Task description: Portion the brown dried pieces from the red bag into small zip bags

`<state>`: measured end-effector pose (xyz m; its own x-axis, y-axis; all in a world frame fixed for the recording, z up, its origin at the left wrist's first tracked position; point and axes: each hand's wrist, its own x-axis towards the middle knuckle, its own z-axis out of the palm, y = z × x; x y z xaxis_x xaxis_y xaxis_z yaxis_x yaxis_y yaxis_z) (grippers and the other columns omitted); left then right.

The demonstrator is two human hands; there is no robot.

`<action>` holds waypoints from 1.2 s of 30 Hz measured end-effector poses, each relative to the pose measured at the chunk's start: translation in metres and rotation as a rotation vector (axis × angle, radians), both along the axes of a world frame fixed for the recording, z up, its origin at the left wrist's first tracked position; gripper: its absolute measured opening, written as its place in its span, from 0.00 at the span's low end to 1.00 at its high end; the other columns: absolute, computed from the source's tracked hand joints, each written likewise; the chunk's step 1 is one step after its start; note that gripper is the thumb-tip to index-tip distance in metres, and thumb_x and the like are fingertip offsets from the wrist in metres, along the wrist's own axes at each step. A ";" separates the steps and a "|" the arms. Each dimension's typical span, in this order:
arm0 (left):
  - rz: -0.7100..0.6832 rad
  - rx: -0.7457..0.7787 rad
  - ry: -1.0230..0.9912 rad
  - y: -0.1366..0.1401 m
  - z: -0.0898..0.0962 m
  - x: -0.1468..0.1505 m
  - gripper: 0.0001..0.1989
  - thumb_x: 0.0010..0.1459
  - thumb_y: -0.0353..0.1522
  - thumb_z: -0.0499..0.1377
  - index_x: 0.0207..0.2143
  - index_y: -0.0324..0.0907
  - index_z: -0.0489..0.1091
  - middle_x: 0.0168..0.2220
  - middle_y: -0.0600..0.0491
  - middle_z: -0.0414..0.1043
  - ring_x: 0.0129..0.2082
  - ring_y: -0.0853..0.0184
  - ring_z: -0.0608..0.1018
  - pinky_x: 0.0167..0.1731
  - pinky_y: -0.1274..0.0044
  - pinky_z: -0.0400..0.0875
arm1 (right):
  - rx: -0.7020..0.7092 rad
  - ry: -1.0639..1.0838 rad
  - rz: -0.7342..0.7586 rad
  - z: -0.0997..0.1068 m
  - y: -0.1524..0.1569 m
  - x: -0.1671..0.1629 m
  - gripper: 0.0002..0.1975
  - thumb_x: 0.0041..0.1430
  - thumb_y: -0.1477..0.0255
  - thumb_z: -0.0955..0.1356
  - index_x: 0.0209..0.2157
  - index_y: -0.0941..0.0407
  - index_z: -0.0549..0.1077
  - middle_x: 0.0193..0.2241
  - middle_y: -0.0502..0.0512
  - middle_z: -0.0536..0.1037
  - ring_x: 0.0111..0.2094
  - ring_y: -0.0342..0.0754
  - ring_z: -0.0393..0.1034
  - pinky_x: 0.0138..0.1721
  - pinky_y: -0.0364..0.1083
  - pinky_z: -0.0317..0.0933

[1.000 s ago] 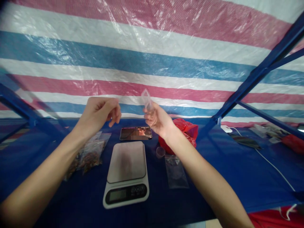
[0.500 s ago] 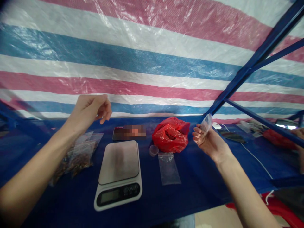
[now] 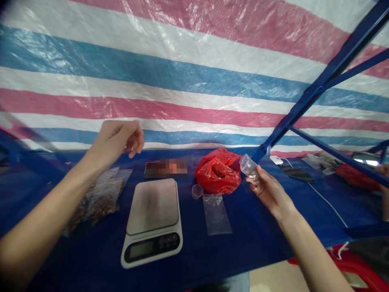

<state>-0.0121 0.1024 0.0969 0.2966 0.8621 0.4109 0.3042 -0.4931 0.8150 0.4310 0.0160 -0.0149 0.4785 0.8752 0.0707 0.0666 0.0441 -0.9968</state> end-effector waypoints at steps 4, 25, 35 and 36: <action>-0.009 0.003 0.007 -0.001 0.000 0.001 0.29 0.73 0.41 0.50 0.19 0.45 0.71 0.16 0.55 0.71 0.15 0.73 0.69 0.20 0.76 0.59 | -0.036 0.156 0.022 0.000 -0.004 0.001 0.16 0.45 0.60 0.82 0.34 0.51 0.80 0.31 0.54 0.82 0.25 0.49 0.78 0.16 0.42 0.67; 0.001 0.003 0.063 -0.005 0.010 -0.003 0.27 0.74 0.39 0.48 0.21 0.44 0.71 0.17 0.56 0.73 0.15 0.73 0.71 0.19 0.77 0.58 | -0.023 -0.735 0.373 0.025 0.034 -0.017 0.22 0.59 0.47 0.74 0.41 0.50 0.71 0.25 0.51 0.80 0.25 0.52 0.73 0.28 0.49 0.66; -0.019 0.027 0.052 -0.004 0.010 -0.005 0.28 0.74 0.40 0.49 0.20 0.44 0.71 0.17 0.56 0.72 0.15 0.74 0.70 0.19 0.78 0.58 | 0.017 -1.020 0.652 0.048 0.069 -0.039 0.14 0.58 0.56 0.76 0.35 0.52 0.80 0.32 0.57 0.84 0.33 0.55 0.78 0.35 0.49 0.69; -0.021 0.030 0.051 -0.003 0.010 -0.006 0.28 0.74 0.40 0.49 0.20 0.44 0.71 0.16 0.56 0.72 0.14 0.74 0.70 0.19 0.78 0.58 | 0.002 -0.971 0.680 0.049 0.072 -0.042 0.15 0.57 0.55 0.77 0.34 0.53 0.81 0.33 0.58 0.85 0.34 0.55 0.78 0.36 0.49 0.70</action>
<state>-0.0177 0.0992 0.1072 0.3356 0.8432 0.4200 0.3348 -0.5236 0.7835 0.3885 0.0879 0.0338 -0.3396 0.9286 0.1498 0.7574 0.3644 -0.5418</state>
